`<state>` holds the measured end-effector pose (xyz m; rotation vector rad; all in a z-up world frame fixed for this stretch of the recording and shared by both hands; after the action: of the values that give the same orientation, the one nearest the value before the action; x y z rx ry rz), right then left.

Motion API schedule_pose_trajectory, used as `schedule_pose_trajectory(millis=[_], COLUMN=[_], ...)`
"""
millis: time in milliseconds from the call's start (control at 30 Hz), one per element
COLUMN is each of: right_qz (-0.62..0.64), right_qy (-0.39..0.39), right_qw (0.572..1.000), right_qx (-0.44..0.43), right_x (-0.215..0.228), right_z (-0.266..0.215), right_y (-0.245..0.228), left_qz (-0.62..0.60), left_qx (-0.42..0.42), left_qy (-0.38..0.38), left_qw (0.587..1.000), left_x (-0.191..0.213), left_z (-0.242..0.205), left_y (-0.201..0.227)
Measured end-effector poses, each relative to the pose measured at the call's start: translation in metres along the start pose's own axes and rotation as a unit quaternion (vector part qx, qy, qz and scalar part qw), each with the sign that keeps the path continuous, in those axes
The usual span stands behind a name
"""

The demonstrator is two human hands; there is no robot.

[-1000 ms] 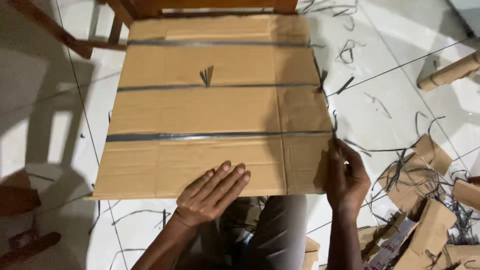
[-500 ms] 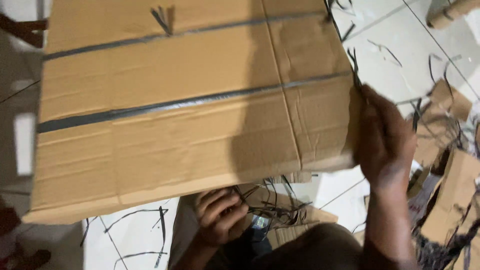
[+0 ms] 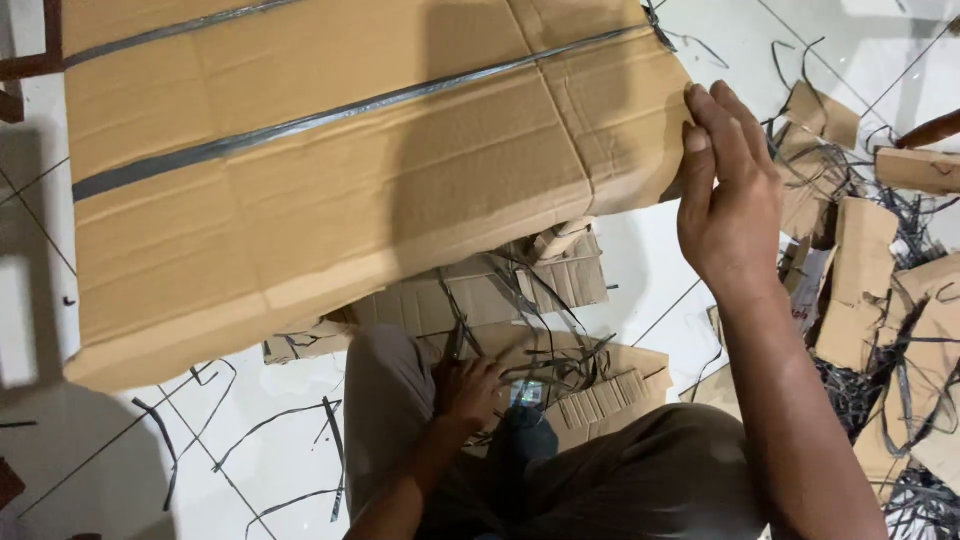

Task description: Removing plastic straps from a cardboard-wrapped chair using a small blade

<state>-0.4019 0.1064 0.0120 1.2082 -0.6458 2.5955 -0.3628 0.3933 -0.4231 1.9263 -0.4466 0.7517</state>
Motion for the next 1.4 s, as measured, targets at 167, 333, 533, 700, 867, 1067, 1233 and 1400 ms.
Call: schedule_pose_trajectory(millis=[167, 333, 533, 700, 867, 1067, 1233, 1400], right_qz=[-0.070, -0.064, -0.016, 0.108, 0.160, 0.241, 0.383, 0.337], right_qy=[-0.006, 0.028, 0.069, 0.013, -0.114, -0.388, -0.306, -0.153], right_qw=[0.997, 0.998, 0.997, 0.994, 0.974, 0.882, 0.871, 0.922], right_qx=[-0.029, -0.002, 0.036, 0.014, 0.109, 0.114, 0.015, -0.116], right_x=[0.012, 0.038, 0.034, 0.016, 0.039, 0.012, -0.009, 0.010], right_z=[-0.023, -0.035, -0.048, -0.062, -0.046, -0.057, -0.063, -0.067], right_y=[-0.002, -0.028, -0.035, -0.030, -0.095, -0.097, -0.031, 0.017], left_qz=[-0.164, -0.124, -0.196, -0.479, -0.444, -0.329, -0.253, -0.172], left_qx=[-0.025, 0.096, 0.050, 0.169, -0.063, -0.230, -0.229, -0.147], left_qy=[0.190, 0.158, 0.259, 0.280, 0.365, 0.317, 0.431, 0.576], left_qw=[0.968, 0.975, 0.945, 0.815, 0.816, 0.859, 0.835, 0.786], left_x=[0.006, 0.007, 0.051, 0.170, 0.222, 0.279, 0.309, 0.327], left_z=[0.008, 0.012, 0.002, -0.064, -0.083, -0.114, -0.118, -0.145], left_y=[0.003, -0.009, 0.017, 0.123, 0.160, 0.209, 0.163, 0.104])
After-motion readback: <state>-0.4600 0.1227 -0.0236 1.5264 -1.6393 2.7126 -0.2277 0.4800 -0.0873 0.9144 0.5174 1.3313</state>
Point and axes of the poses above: each hand's wrist, its own z-axis towards the middle knuckle, its own x-axis out of the back of the hand, y = z × x, the point moved 2 cm from there along z, towards the middle knuckle, and after that the axes turned 9 degrees about -z, right-handed, at the moved point
